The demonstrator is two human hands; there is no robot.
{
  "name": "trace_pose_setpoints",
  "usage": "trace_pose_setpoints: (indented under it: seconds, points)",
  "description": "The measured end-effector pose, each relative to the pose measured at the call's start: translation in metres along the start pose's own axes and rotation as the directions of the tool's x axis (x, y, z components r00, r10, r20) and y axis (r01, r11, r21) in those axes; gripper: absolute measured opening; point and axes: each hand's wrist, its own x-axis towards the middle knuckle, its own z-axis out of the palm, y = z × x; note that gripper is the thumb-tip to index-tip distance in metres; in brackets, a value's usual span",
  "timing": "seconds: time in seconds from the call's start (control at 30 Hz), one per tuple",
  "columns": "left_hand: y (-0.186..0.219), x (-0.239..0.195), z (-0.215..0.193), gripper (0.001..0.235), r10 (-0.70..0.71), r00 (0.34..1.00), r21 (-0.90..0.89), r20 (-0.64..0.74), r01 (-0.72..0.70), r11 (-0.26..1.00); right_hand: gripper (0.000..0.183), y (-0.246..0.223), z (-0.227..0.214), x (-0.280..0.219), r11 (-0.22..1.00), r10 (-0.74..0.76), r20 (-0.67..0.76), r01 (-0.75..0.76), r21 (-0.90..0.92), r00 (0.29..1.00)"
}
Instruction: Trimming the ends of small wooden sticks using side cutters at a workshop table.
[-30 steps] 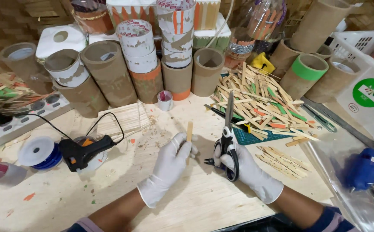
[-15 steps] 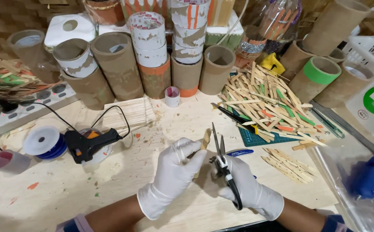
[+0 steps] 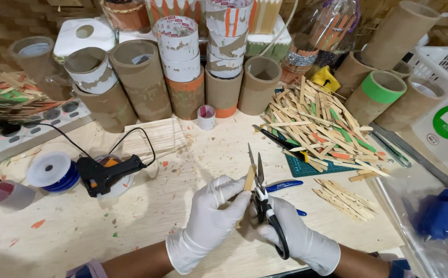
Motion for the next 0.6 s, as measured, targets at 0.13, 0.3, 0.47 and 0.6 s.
trace_pose_setpoints:
  seconds: [0.13, 0.3, 0.47, 0.6]
  points:
    - [-0.005, -0.004, 0.003, 0.019, -0.028, 1.0, 0.013, 0.01, 0.028, 1.0, 0.071, -0.007, 0.0, 0.001, 0.997, 0.014, -0.012, -0.013, 0.07, 1.0]
    - [-0.009, -0.005, 0.006, 0.017, -0.129, 0.992, -0.028, 0.008, 0.129, 0.991, 0.069, -0.004, -0.002, 0.001, 0.999, 0.007, 0.002, -0.007, 0.054, 1.0]
    - [-0.009, -0.004, 0.004, 0.018, -0.053, 0.999, -0.006, -0.008, 0.053, 0.999, 0.075, 0.005, -0.003, -0.002, 0.998, 0.041, -0.013, -0.041, -0.04, 0.999]
    - [-0.012, -0.005, 0.008, 0.016, -0.073, 0.997, -0.045, -0.016, 0.072, 0.996, 0.075, 0.007, -0.004, -0.002, 0.998, 0.04, -0.018, -0.041, -0.052, 0.999]
